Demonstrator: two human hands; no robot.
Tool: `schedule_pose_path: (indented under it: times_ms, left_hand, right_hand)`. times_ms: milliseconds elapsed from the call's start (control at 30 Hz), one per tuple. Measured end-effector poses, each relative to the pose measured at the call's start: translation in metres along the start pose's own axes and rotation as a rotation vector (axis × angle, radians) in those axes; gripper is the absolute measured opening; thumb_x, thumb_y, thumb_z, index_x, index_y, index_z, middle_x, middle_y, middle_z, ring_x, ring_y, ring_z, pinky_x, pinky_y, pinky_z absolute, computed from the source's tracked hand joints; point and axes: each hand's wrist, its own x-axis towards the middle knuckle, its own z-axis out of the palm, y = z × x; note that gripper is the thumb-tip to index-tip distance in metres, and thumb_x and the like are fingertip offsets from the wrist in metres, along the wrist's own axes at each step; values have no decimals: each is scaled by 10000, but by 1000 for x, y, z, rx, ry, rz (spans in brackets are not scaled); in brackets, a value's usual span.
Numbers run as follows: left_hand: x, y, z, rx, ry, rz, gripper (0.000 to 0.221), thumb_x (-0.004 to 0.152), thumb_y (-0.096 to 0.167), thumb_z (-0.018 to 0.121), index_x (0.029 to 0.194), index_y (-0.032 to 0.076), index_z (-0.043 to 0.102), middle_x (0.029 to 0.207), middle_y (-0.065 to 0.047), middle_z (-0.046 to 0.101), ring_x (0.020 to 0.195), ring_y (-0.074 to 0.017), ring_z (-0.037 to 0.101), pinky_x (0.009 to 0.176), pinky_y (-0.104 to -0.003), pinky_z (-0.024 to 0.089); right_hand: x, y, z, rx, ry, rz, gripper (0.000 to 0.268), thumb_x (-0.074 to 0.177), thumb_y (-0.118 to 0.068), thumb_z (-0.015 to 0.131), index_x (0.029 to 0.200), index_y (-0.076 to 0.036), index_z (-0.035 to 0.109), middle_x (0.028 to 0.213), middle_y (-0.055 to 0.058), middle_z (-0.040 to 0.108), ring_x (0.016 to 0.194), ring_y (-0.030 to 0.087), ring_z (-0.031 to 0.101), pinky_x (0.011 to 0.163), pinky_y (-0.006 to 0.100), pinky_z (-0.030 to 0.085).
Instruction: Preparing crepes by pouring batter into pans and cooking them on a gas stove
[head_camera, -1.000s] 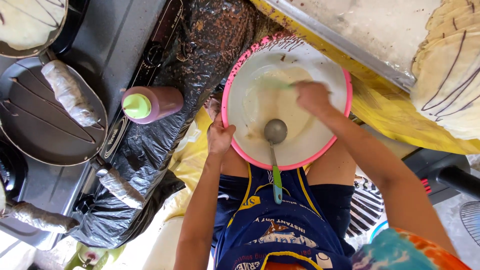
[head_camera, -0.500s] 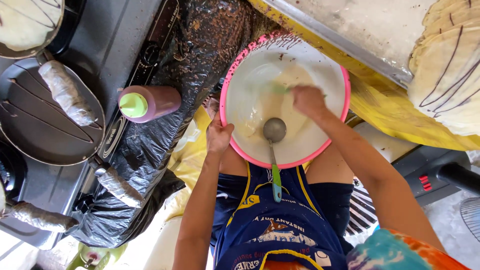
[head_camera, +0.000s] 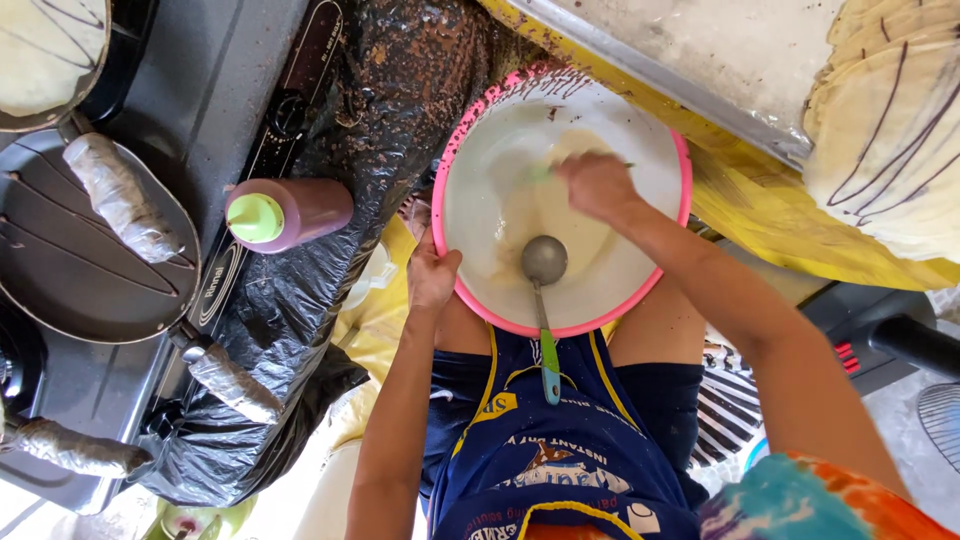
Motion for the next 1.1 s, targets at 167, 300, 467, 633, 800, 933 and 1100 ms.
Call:
schedule_pose_path:
  times_ms: [167, 300, 467, 633, 800, 933, 1100]
  left_hand:
    - [3, -3, 2, -21, -5, 7, 529, 724, 179, 616, 1245, 227, 697, 1048, -83, 775, 1108, -338, 696, 971, -534, 528]
    - [-1, 3, 0, 20, -13, -16, 511, 729, 201, 616, 1232, 246, 699, 1023, -66, 776, 1094, -346, 699, 945, -547, 529]
    - [-1, 4, -1, 52, -10, 2, 513, 741, 207, 620, 1249, 225, 686, 1042, -96, 773, 1099, -377, 690, 950, -558, 531]
    - [4, -7, 0, 68, 4, 22, 536, 746, 222, 633, 1279, 256, 680, 1064, -80, 772, 1122, -363, 681, 955, -555, 533]
    - [-4, 15, -10, 268, -16, -5, 483, 756, 331, 627, 1236, 336, 684, 1025, -57, 776, 1099, -336, 698, 975, -520, 545]
    - [-13, 36, -18, 349, -31, -43, 489, 763, 368, 614, 1248, 356, 670, 1013, -41, 777, 1098, -301, 708, 990, -486, 551]
    - [-10, 45, -15, 382, -95, -107, 640, 718, 376, 517, 1355, 351, 574, 1116, -119, 732, 1000, -455, 653, 887, -520, 511]
  right_hand:
    - [20, -17, 114, 23, 147, 241, 265, 808, -164, 571, 1026, -176, 720, 747, 66, 657, 668, 328, 734, 568, 468, 560]
    - [-20, -51, 136, -43, 236, -435, 70, 812, -250, 588, 865, -248, 633, 750, -19, 582, 692, 230, 635, 627, 386, 516]
    - [21, -46, 2, -419, 603, -408, 343, 928, -70, 506, 1233, -106, 660, 877, 139, 554, 758, 316, 547, 615, 420, 455]
    - [87, 2, 89, -694, 823, -381, 413, 909, 71, 393, 1218, -21, 650, 905, 206, 534, 708, 370, 491, 617, 463, 474]
    - [-6, 92, 110, -886, 523, -137, 213, 918, 25, 499, 1015, -24, 682, 830, 189, 559, 711, 388, 522, 647, 532, 435]
    - [-30, 35, -2, -776, 448, -95, 201, 918, 6, 463, 936, 8, 664, 771, 216, 511, 600, 347, 463, 523, 435, 337]
    - [31, -22, -68, -807, 431, -226, 473, 993, -146, 573, 1465, -181, 573, 1030, 99, 582, 724, 193, 539, 585, 307, 426]
